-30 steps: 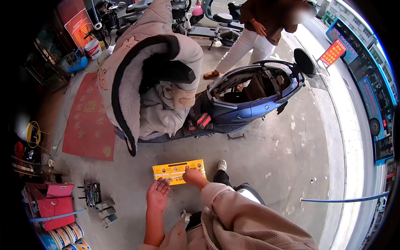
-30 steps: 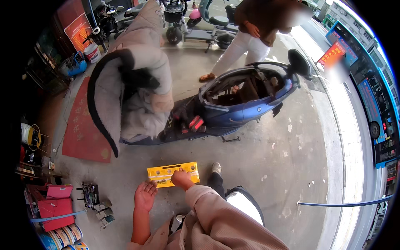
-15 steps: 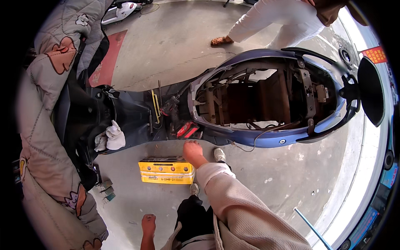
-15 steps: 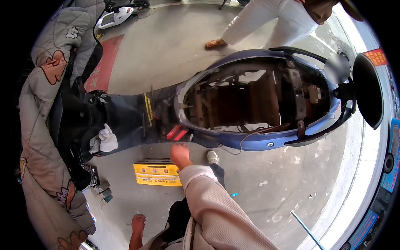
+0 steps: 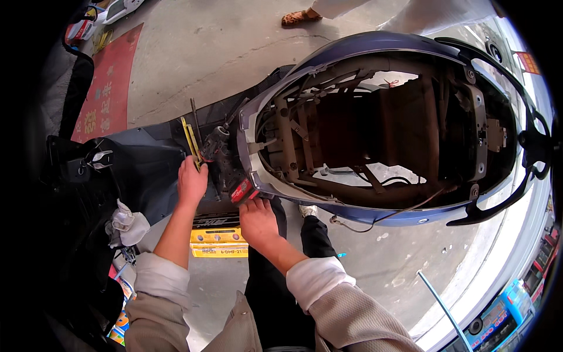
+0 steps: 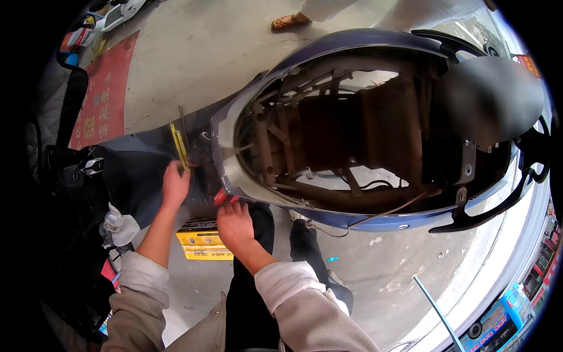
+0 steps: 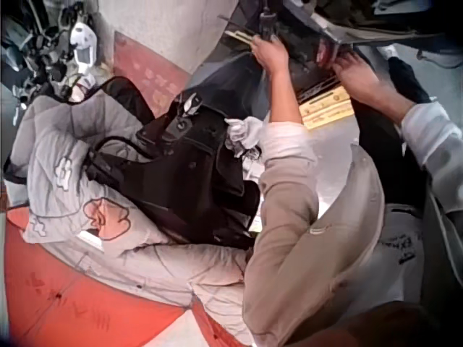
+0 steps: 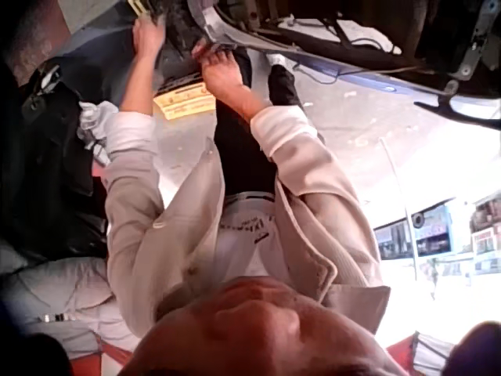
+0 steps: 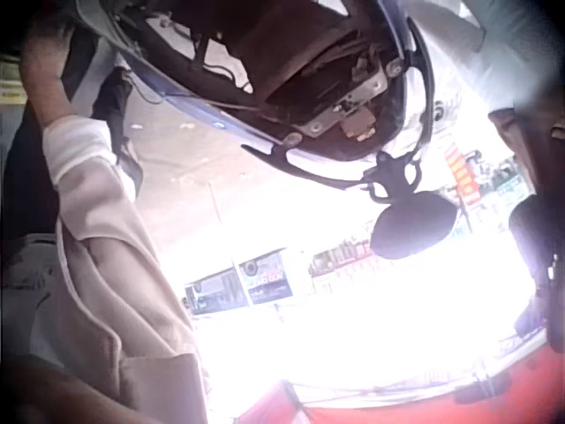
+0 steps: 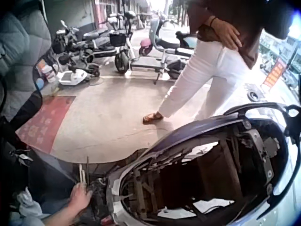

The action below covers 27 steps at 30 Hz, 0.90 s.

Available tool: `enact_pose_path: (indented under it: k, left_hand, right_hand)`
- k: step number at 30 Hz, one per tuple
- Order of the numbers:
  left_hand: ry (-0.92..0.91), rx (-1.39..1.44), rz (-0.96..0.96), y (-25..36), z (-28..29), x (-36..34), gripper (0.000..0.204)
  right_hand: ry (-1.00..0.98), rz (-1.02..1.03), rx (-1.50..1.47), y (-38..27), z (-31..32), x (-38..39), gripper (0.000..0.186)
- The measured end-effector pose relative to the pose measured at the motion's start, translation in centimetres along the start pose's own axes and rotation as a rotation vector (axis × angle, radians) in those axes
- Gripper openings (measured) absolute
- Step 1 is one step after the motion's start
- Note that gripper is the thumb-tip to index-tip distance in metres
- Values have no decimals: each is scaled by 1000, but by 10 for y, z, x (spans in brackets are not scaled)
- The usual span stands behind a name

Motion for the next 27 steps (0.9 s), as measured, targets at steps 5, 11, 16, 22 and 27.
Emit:
enact_pose_path:
  k: [5,11,16,22,27]
  left_hand:
    - [-222,-190,-225,2,-28,-143,50]
    - [-436,-478,-205,44,-23,-148,45]
    - [-509,-719,-109,55,23,-115,33]
    - [-736,-262,142,21,24,-83,53]
    - [-880,4,105,4,-48,-16,52]
  right_hand:
    - [-55,-16,-142,-17,2,-10,38]
    - [163,-106,-201,-39,5,-97,51]
    - [-157,-251,-494,-27,-11,-132,70]
    - [-217,-138,-341,-41,-17,-82,56]
    - [-447,-153,-380,-26,8,11,55]
Point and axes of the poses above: each hand's wrist, its own x-axis away from the middle knuckle, its own z-axis out of the back of the hand, y = z × x, the point moved 5 cm from there along -x, towards the middle knuckle, and after that the axes turned 13 degrees about -y, right-handed, at the moved point
